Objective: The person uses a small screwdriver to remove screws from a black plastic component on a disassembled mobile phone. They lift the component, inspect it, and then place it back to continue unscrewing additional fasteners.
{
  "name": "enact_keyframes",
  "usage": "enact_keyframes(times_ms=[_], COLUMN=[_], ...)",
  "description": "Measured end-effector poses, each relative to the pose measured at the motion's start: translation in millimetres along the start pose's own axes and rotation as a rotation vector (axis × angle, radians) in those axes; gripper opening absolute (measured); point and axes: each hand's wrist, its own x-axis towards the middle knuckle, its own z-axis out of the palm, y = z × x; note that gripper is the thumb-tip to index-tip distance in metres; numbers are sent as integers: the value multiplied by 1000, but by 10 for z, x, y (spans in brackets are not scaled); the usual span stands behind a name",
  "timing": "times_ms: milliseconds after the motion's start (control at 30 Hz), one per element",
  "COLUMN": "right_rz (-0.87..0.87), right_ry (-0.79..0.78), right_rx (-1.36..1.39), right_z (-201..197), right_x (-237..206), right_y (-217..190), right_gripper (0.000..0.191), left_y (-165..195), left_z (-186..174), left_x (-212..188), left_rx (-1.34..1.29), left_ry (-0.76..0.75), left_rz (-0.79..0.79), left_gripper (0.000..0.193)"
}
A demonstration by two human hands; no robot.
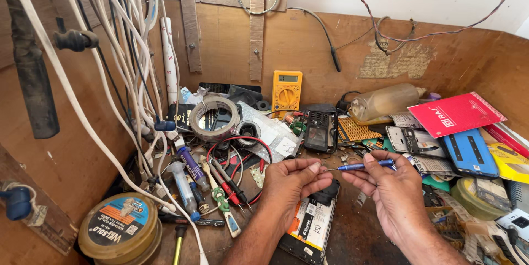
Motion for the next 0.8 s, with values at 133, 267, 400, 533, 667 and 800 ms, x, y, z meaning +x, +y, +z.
enact_keyframes(times_ms=[133,267,400,533,667,800], right_rz=[-6,-1,-3,-11,-56,-97], right_ry=[5,0,8,-7,-21,-13], right_rx=[-8,3,3,19,26,17], right_z=[8,23,30,22,30,42], right_x=[-20,-34,-31,-32,-38,-59], right_y=[11,15,21,40,50,6], right_gripper=[22,22,23,24,25,26], left_y=[-13,0,15,19,31,80], left_z=[-5,7,20,22,20,22], left_x=[-1,-16,-36,-46,-59,-83], left_rx=[15,8,15,79,114,89], left_ry=[30,30,35,37,71,145], left_rz=[-2,15,24,45,76,49], left_gripper=[23,24,24,25,24,23])
